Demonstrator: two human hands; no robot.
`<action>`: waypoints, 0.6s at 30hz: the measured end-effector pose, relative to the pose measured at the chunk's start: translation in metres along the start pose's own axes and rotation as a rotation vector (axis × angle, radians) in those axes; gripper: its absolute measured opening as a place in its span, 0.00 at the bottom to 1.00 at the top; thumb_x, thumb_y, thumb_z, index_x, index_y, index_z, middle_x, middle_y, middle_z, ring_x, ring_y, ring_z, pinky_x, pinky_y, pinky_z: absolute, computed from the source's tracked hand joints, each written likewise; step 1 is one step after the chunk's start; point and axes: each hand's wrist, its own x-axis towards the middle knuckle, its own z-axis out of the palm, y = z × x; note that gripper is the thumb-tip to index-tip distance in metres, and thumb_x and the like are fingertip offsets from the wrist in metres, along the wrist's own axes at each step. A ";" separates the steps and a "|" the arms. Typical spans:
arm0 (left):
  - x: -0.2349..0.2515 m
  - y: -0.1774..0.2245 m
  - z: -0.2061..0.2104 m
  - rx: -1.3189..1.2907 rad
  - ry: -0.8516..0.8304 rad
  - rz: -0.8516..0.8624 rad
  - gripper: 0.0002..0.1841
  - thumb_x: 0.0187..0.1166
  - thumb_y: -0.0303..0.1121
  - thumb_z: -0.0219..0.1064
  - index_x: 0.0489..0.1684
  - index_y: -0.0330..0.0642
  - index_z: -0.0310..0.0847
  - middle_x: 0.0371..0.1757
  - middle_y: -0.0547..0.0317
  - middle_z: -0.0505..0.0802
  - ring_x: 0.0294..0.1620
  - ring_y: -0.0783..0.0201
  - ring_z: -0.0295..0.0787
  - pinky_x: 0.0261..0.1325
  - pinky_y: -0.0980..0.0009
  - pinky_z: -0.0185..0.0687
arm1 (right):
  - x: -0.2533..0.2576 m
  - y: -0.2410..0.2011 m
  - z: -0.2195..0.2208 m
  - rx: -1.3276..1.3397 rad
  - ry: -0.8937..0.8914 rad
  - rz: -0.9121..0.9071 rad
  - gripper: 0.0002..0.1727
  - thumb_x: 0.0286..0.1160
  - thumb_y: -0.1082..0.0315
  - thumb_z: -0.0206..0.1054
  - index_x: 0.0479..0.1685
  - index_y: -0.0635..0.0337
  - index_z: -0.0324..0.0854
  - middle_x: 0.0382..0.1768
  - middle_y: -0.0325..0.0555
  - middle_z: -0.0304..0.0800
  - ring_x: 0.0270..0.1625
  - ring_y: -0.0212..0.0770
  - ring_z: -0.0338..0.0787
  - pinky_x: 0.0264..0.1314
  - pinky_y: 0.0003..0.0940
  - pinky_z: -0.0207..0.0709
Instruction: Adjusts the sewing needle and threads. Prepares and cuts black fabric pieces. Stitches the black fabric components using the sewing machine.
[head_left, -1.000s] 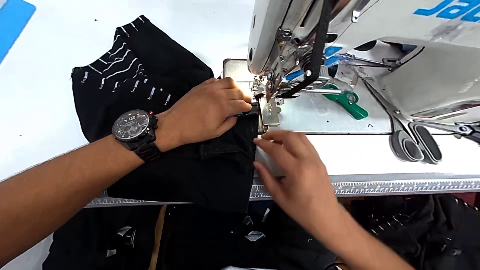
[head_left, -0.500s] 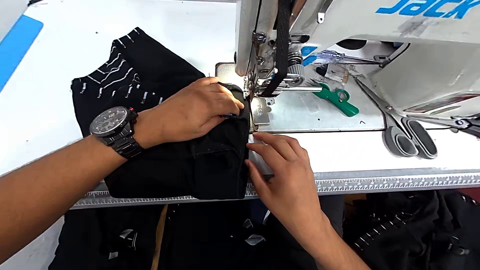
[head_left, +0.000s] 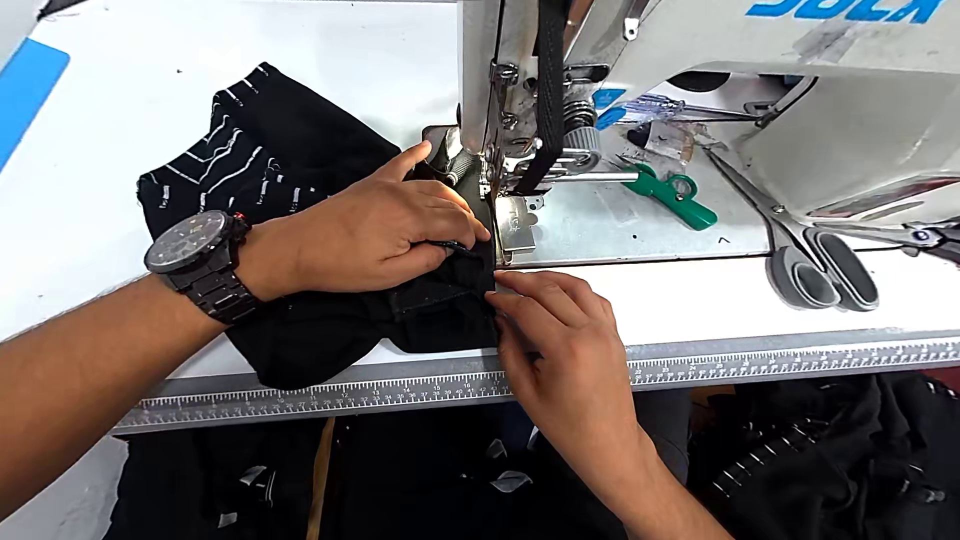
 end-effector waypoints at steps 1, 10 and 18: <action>0.000 0.000 0.000 0.002 -0.002 0.005 0.20 0.84 0.38 0.47 0.52 0.53 0.92 0.63 0.69 0.93 0.76 0.63 0.82 0.87 0.28 0.42 | 0.000 0.000 0.000 -0.001 0.005 -0.002 0.14 0.79 0.65 0.62 0.52 0.45 0.95 0.65 0.33 0.91 0.71 0.44 0.84 0.68 0.50 0.74; 0.002 -0.001 -0.003 0.013 -0.007 0.031 0.21 0.81 0.37 0.48 0.50 0.53 0.93 0.58 0.69 0.95 0.74 0.63 0.83 0.88 0.27 0.42 | 0.000 -0.002 0.003 -0.035 0.005 -0.010 0.14 0.79 0.64 0.63 0.54 0.46 0.94 0.65 0.33 0.91 0.71 0.45 0.85 0.68 0.50 0.75; 0.003 0.003 -0.007 0.011 -0.028 0.017 0.20 0.80 0.37 0.48 0.49 0.54 0.92 0.54 0.70 0.95 0.71 0.63 0.85 0.85 0.24 0.44 | 0.003 -0.003 0.004 -0.032 -0.004 -0.005 0.14 0.79 0.64 0.63 0.54 0.47 0.93 0.64 0.36 0.91 0.70 0.45 0.85 0.68 0.49 0.75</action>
